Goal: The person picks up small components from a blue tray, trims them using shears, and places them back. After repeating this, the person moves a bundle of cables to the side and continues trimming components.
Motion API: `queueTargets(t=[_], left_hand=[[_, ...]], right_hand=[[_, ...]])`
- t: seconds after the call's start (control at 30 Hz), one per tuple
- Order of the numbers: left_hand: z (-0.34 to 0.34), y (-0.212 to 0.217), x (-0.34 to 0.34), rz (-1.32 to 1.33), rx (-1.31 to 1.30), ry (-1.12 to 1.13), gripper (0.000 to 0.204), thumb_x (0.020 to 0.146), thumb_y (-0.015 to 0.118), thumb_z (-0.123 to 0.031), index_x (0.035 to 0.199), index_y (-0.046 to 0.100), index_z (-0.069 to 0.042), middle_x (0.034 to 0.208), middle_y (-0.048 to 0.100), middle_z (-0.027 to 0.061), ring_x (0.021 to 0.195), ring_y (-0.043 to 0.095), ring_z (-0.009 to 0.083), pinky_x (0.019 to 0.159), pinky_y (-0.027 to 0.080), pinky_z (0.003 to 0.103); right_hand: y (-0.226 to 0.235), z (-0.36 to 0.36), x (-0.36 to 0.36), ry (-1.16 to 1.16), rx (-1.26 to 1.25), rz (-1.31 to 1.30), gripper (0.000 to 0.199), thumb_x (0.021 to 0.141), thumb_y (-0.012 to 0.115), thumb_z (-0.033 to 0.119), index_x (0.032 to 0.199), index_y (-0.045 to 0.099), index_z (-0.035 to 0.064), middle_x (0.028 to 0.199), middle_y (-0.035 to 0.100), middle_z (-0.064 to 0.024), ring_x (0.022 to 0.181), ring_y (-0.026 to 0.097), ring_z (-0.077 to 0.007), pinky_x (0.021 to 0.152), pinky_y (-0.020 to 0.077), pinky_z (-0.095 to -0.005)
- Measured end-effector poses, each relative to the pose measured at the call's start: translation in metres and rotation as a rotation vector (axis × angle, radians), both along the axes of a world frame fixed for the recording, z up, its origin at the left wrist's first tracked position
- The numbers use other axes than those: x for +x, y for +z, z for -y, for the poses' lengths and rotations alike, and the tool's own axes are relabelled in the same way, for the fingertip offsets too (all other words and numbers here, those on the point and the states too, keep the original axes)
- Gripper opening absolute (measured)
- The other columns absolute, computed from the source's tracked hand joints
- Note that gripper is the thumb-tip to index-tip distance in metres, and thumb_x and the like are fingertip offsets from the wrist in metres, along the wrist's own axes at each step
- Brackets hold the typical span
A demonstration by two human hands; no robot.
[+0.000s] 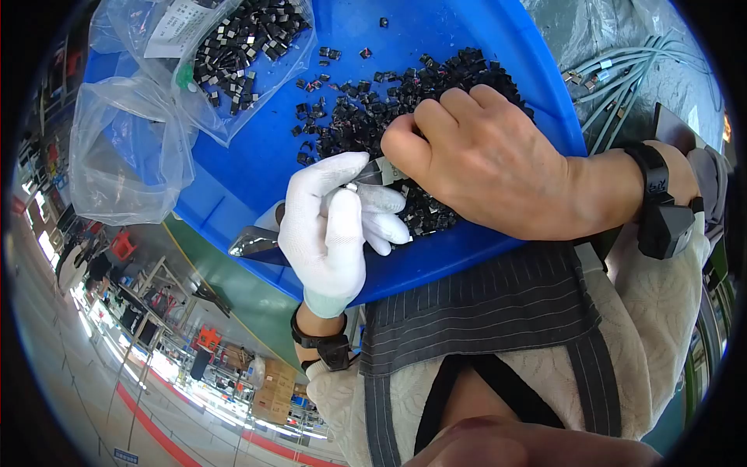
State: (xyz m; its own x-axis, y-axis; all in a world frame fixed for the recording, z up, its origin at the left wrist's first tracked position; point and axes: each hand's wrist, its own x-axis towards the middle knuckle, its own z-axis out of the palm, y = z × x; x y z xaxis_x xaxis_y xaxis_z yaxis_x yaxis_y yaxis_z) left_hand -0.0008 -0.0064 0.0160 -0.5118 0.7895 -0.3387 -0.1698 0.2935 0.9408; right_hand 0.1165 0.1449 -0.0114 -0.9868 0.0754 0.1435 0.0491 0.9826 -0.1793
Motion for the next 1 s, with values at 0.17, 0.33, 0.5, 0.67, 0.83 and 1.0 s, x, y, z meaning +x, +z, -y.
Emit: queueTargets(t=[0.17, 0.33, 0.5, 0.67, 0.83, 1.0], left_hand=[[-0.008, 0.006, 0.002, 0.05, -0.122, 0.04, 0.03, 0.095, 0.036, -0.014, 0.117, 0.046, 0.005, 0.075, 0.063, 0.0195, 0.044, 0.055, 0.0165, 0.036, 0.04, 0.021], [-0.005, 0.01, -0.011, 0.319, -0.077, 0.033, 0.026, 0.095, 0.036, -0.008, 0.116, 0.046, 0.004, 0.079, 0.065, 0.0212, 0.053, 0.062, 0.0176, 0.039, 0.044, 0.021], [-0.007, 0.011, -0.005, 0.289, -0.033, 0.092, 0.028, 0.095, 0.035, -0.008, 0.119, 0.046, 0.003, 0.081, 0.065, 0.0215, 0.051, 0.061, 0.0165, 0.037, 0.042, 0.02], [-0.009, 0.008, 0.001, 0.214, -0.069, 0.095, 0.028, 0.096, 0.036, -0.008, 0.12, 0.045, 0.002, 0.083, 0.066, 0.0208, 0.05, 0.06, 0.0143, 0.038, 0.041, 0.019], [-0.007, 0.011, 0.004, 0.145, -0.038, 0.059, 0.027, 0.096, 0.038, -0.008, 0.121, 0.044, 0.001, 0.085, 0.066, 0.0201, 0.051, 0.059, 0.0123, 0.039, 0.04, 0.018], [-0.008, 0.009, 0.008, 0.139, -0.035, 0.075, 0.027, 0.096, 0.039, -0.007, 0.121, 0.043, 0.001, 0.084, 0.066, 0.02, 0.051, 0.059, 0.0117, 0.04, 0.04, 0.017]], right_hand=[[-0.004, -0.002, 0.0, 0.002, -0.043, -0.049, 0.019, 0.071, 0.058, 0.01, 0.088, 0.053, 0.0033, 0.066, 0.045, -0.0033, 0.061, 0.051, -0.0158, 0.054, 0.0415, -0.0271], [-0.003, -0.004, 0.0, -0.003, -0.097, -0.037, 0.019, 0.071, 0.058, 0.01, 0.088, 0.052, 0.0037, 0.068, 0.046, -0.0042, 0.061, 0.052, -0.0171, 0.054, 0.0426, -0.0283], [-0.002, -0.006, -0.001, 0.024, -0.205, -0.009, 0.019, 0.072, 0.058, 0.01, 0.089, 0.051, 0.0048, 0.07, 0.046, -0.0046, 0.063, 0.053, -0.0179, 0.055, 0.0431, -0.0288], [-0.004, -0.01, 0.003, -0.011, -0.165, -0.039, 0.019, 0.072, 0.059, 0.01, 0.089, 0.052, 0.0059, 0.071, 0.046, -0.0042, 0.066, 0.053, -0.0178, 0.057, 0.0429, -0.0293], [0.003, -0.01, 0.003, -0.018, -0.11, -0.041, 0.018, 0.071, 0.059, 0.011, 0.087, 0.053, 0.0063, 0.07, 0.046, -0.0034, 0.067, 0.053, -0.0173, 0.058, 0.0422, -0.0295], [0.003, -0.009, 0.004, -0.035, -0.048, -0.04, 0.017, 0.07, 0.059, 0.01, 0.086, 0.053, 0.0063, 0.071, 0.046, -0.0033, 0.067, 0.052, -0.0167, 0.058, 0.0411, -0.0292]])
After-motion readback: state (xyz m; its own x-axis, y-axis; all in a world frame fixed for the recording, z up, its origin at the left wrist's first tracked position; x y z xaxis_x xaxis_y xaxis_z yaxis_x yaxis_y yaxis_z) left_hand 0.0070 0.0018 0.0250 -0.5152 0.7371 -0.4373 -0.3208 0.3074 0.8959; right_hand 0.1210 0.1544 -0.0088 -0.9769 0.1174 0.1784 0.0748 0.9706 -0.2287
